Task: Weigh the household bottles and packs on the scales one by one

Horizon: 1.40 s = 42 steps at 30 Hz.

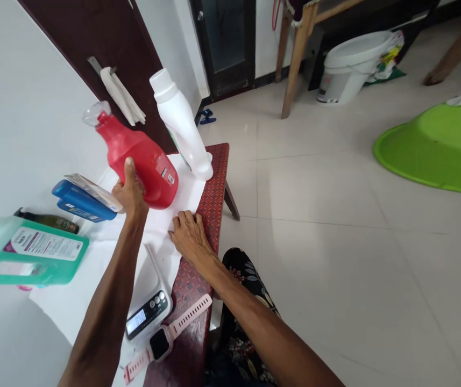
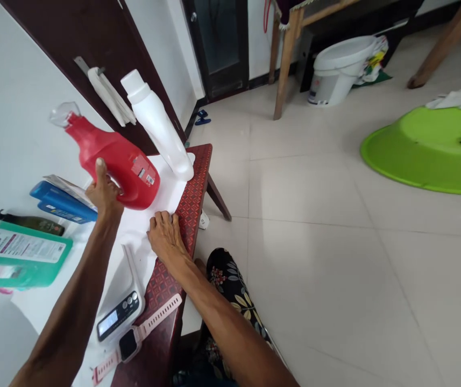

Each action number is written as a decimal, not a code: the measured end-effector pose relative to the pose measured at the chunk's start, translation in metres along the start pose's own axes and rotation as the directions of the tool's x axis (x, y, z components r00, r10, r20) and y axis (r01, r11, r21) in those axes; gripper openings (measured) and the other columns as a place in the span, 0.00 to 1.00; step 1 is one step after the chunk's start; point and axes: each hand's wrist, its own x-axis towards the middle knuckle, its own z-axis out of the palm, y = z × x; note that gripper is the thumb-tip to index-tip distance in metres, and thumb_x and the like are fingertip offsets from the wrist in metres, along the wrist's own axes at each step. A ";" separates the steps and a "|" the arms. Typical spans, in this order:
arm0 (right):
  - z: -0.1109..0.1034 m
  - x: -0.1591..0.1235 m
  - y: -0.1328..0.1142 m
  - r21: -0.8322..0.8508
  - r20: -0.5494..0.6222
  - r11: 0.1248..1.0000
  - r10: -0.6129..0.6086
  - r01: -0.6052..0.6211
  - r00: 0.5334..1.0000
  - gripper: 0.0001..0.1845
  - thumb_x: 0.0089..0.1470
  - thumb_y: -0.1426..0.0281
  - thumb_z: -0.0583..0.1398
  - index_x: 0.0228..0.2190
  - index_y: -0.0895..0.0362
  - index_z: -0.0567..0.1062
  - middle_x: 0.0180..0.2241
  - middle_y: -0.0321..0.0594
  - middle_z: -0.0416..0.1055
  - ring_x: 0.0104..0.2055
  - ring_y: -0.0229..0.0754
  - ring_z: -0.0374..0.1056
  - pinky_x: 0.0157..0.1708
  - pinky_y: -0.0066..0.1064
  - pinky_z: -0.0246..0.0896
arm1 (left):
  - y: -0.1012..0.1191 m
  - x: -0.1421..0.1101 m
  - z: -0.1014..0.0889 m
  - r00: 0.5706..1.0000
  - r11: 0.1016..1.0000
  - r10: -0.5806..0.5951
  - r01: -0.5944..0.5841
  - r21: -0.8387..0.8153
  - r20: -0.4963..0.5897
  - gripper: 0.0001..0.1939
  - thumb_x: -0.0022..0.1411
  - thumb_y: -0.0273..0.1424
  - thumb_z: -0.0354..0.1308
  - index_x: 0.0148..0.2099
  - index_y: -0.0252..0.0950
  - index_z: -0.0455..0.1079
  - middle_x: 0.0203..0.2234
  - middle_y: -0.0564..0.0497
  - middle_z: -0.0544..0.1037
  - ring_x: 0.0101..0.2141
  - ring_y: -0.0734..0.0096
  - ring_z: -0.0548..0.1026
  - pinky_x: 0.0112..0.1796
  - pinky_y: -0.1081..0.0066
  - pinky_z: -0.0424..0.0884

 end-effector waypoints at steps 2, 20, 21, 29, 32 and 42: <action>0.000 0.001 0.001 -0.005 -0.005 1.000 0.004 -0.004 1.000 0.16 0.74 0.67 0.58 0.53 0.65 0.77 0.52 0.57 0.75 0.55 0.56 0.65 0.58 0.50 0.59 | -0.009 0.001 0.019 1.000 1.000 -0.010 0.010 0.007 0.012 0.32 0.66 0.48 0.69 0.23 0.40 0.55 0.15 0.60 0.56 0.18 0.78 0.55 0.20 0.73 0.54; 0.008 -0.004 0.007 -0.134 -0.031 0.989 -0.066 0.061 0.997 0.13 0.72 0.66 0.61 0.47 0.64 0.79 0.47 0.56 0.76 0.50 0.56 0.65 0.48 0.43 0.52 | -0.028 0.034 -0.063 0.946 0.846 0.220 -0.307 0.435 0.239 0.22 0.65 0.48 0.71 0.45 0.39 0.67 0.37 0.49 0.77 0.38 0.66 0.77 0.44 0.64 0.75; 0.008 -0.004 0.007 -0.145 -0.027 0.987 -0.069 0.064 0.997 0.13 0.72 0.66 0.61 0.47 0.64 0.79 0.47 0.56 0.76 0.50 0.56 0.65 0.48 0.43 0.51 | -0.025 0.040 -0.084 0.947 0.819 0.270 -0.321 0.476 0.174 0.22 0.66 0.47 0.70 0.49 0.40 0.66 0.40 0.48 0.77 0.40 0.65 0.78 0.47 0.63 0.76; 0.009 -0.003 0.004 -0.216 0.002 0.975 -0.059 0.059 0.998 0.12 0.71 0.66 0.61 0.45 0.63 0.78 0.46 0.57 0.76 0.50 0.57 0.66 0.46 0.43 0.53 | -0.034 0.071 -0.167 0.949 0.679 0.305 -0.154 0.718 -0.084 0.33 0.65 0.42 0.71 0.64 0.36 0.62 0.58 0.35 0.73 0.62 0.46 0.73 0.64 0.41 0.68; 0.010 -0.003 0.005 -0.227 0.000 0.971 -0.073 0.071 0.997 0.12 0.72 0.65 0.60 0.45 0.63 0.78 0.46 0.56 0.76 0.50 0.57 0.66 0.46 0.43 0.53 | -0.036 0.076 -0.141 0.931 0.600 0.364 -0.240 0.763 0.007 0.51 0.55 0.41 0.79 0.72 0.38 0.56 0.73 0.32 0.60 0.76 0.43 0.54 0.75 0.42 0.48; 0.008 -0.002 0.006 -0.167 -0.007 0.985 -0.053 0.051 0.999 0.12 0.72 0.67 0.60 0.46 0.62 0.78 0.46 0.56 0.76 0.50 0.57 0.64 0.48 0.44 0.53 | -0.028 0.128 -0.096 0.907 0.465 0.420 -0.240 0.852 0.026 0.43 0.63 0.25 0.69 0.74 0.28 0.52 0.72 0.26 0.61 0.77 0.39 0.50 0.74 0.37 0.43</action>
